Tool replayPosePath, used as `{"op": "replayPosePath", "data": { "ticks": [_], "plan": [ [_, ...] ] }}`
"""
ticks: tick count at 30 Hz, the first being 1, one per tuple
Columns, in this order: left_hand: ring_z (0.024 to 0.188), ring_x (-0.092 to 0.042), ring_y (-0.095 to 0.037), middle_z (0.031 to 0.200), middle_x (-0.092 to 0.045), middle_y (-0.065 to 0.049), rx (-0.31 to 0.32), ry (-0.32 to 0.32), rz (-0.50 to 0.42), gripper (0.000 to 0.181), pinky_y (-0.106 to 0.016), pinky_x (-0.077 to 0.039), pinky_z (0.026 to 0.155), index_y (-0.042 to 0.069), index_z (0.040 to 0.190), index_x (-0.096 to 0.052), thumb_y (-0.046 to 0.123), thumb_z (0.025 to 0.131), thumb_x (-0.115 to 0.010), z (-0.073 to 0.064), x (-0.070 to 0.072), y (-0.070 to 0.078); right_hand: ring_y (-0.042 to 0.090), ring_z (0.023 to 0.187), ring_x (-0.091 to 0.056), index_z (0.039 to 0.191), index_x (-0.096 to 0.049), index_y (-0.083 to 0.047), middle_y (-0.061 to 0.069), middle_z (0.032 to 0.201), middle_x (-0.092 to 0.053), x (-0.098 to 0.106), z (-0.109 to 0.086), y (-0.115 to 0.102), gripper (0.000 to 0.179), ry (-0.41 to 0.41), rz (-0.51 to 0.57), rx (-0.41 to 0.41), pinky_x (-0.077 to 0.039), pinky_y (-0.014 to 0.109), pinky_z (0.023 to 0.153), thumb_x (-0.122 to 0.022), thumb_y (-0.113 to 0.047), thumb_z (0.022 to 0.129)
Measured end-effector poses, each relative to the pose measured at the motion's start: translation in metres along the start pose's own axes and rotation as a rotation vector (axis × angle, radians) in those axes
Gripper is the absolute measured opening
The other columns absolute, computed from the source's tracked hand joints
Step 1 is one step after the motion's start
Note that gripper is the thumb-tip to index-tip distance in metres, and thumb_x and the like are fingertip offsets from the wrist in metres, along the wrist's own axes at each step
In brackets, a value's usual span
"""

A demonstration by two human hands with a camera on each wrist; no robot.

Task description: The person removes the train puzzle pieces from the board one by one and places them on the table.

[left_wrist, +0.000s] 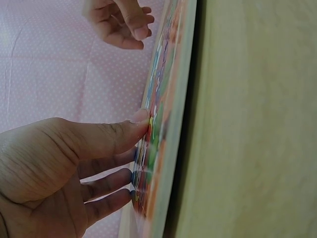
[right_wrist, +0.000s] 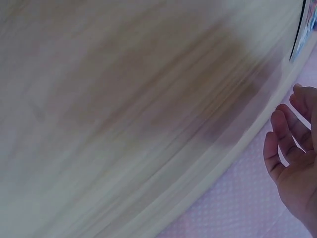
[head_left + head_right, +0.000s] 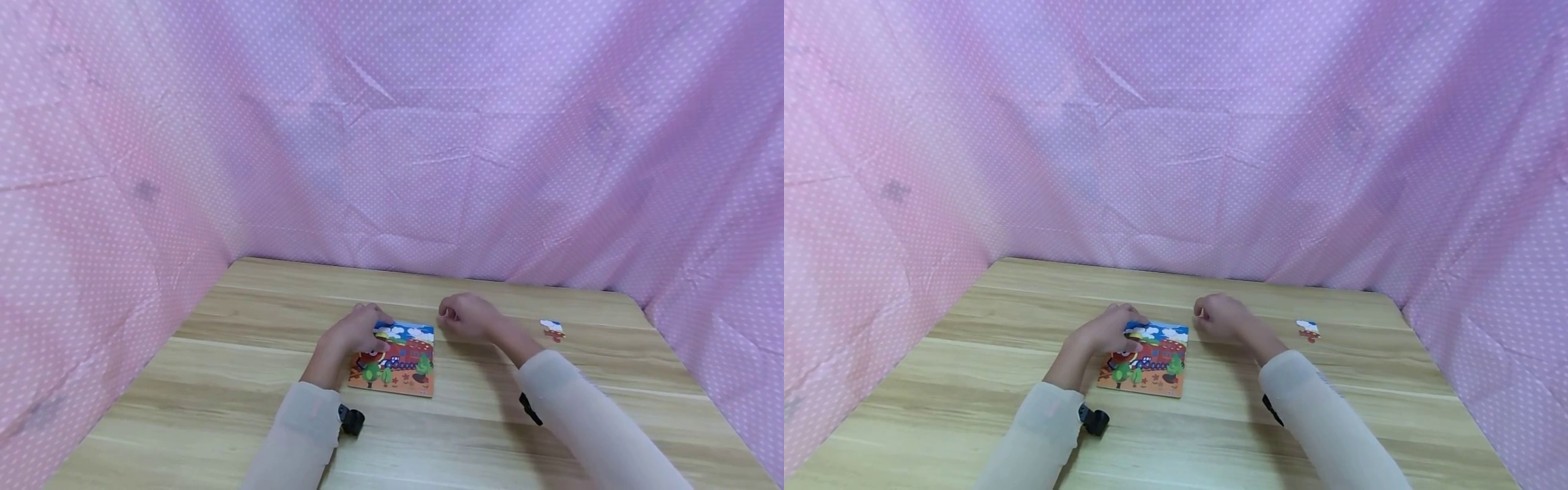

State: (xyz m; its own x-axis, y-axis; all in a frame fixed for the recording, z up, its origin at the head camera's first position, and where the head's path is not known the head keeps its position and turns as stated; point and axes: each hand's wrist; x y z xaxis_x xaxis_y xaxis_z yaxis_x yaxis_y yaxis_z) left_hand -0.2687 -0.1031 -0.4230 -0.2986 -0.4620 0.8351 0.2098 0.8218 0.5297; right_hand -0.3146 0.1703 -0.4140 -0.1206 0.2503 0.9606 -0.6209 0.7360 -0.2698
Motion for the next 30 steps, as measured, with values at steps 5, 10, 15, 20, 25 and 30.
{"op": "replayPosePath", "data": {
  "ticks": [5, 10, 15, 20, 25, 30],
  "plan": [
    [0.124, -0.046, -0.026, 0.139, -0.058, -0.006, 0.006, -0.003, 0.0, 0.045, -0.05, -0.046, 0.108, 0.02, 0.135, -0.069, 0.025, 0.091, -0.079, 0.001, 0.0, -0.001, 0.01, 0.081, -0.061, 0.105, -0.074, -0.01, -0.003, 0.092, -0.071, -0.004, 0.007, -0.015, 0.011, -0.06, -0.001, 0.041, -0.057, 0.034, 0.08, -0.067, -0.014, 0.099],
    [0.125, -0.046, -0.027, 0.139, -0.057, -0.006, -0.003, -0.003, 0.003, 0.046, -0.05, -0.045, 0.108, 0.019, 0.135, -0.069, 0.026, 0.091, -0.08, 0.002, 0.001, -0.002, 0.009, 0.081, -0.057, 0.107, -0.075, -0.013, -0.005, 0.095, -0.068, -0.011, 0.011, -0.028, 0.014, -0.12, 0.004, 0.005, -0.054, 0.03, 0.078, -0.068, -0.023, 0.101],
    [0.125, -0.046, -0.027, 0.14, -0.057, -0.006, -0.006, -0.007, 0.011, 0.046, -0.05, -0.045, 0.109, 0.019, 0.135, -0.069, 0.026, 0.091, -0.08, 0.001, 0.0, -0.002, 0.01, 0.082, -0.055, 0.111, -0.075, -0.014, -0.005, 0.098, -0.064, -0.016, 0.011, -0.032, 0.024, -0.129, -0.018, -0.025, -0.053, 0.03, 0.077, -0.07, -0.034, 0.099],
    [0.124, -0.046, -0.026, 0.138, -0.057, -0.006, -0.005, -0.011, 0.008, 0.046, -0.05, -0.045, 0.109, 0.019, 0.135, -0.069, 0.026, 0.091, -0.079, 0.002, 0.0, -0.002, 0.009, 0.085, -0.057, 0.114, -0.074, -0.015, -0.004, 0.102, -0.063, -0.02, 0.012, -0.034, 0.03, -0.125, -0.03, -0.016, -0.054, 0.03, 0.08, -0.07, -0.04, 0.098],
    [0.124, -0.046, -0.026, 0.138, -0.057, -0.005, -0.006, -0.008, 0.005, 0.046, -0.05, -0.045, 0.108, 0.019, 0.135, -0.068, 0.026, 0.091, -0.08, 0.001, 0.0, -0.002, 0.008, 0.087, -0.057, 0.111, -0.074, -0.017, -0.006, 0.101, -0.063, -0.023, 0.013, -0.037, 0.025, -0.113, -0.021, 0.003, -0.055, 0.031, 0.084, -0.07, -0.038, 0.099],
    [0.122, -0.046, -0.025, 0.137, -0.058, -0.005, -0.009, -0.006, 0.012, 0.047, -0.049, -0.046, 0.107, 0.019, 0.135, -0.068, 0.027, 0.091, -0.08, 0.002, 0.0, -0.002, 0.007, 0.085, -0.058, 0.107, -0.076, -0.017, -0.007, 0.099, -0.064, -0.026, 0.013, -0.041, 0.02, -0.113, -0.025, 0.031, -0.055, 0.03, 0.082, -0.068, -0.034, 0.1]
  ]
}}
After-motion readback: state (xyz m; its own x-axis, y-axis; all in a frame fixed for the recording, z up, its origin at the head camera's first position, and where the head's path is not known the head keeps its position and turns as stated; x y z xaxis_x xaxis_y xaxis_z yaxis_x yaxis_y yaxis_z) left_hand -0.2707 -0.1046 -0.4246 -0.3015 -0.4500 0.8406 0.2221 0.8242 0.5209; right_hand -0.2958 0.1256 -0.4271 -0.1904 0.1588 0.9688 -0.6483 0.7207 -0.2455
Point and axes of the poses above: each hand's wrist, its own z-axis towards the middle knuckle, its own x-axis out of the back of the hand, y = z × x
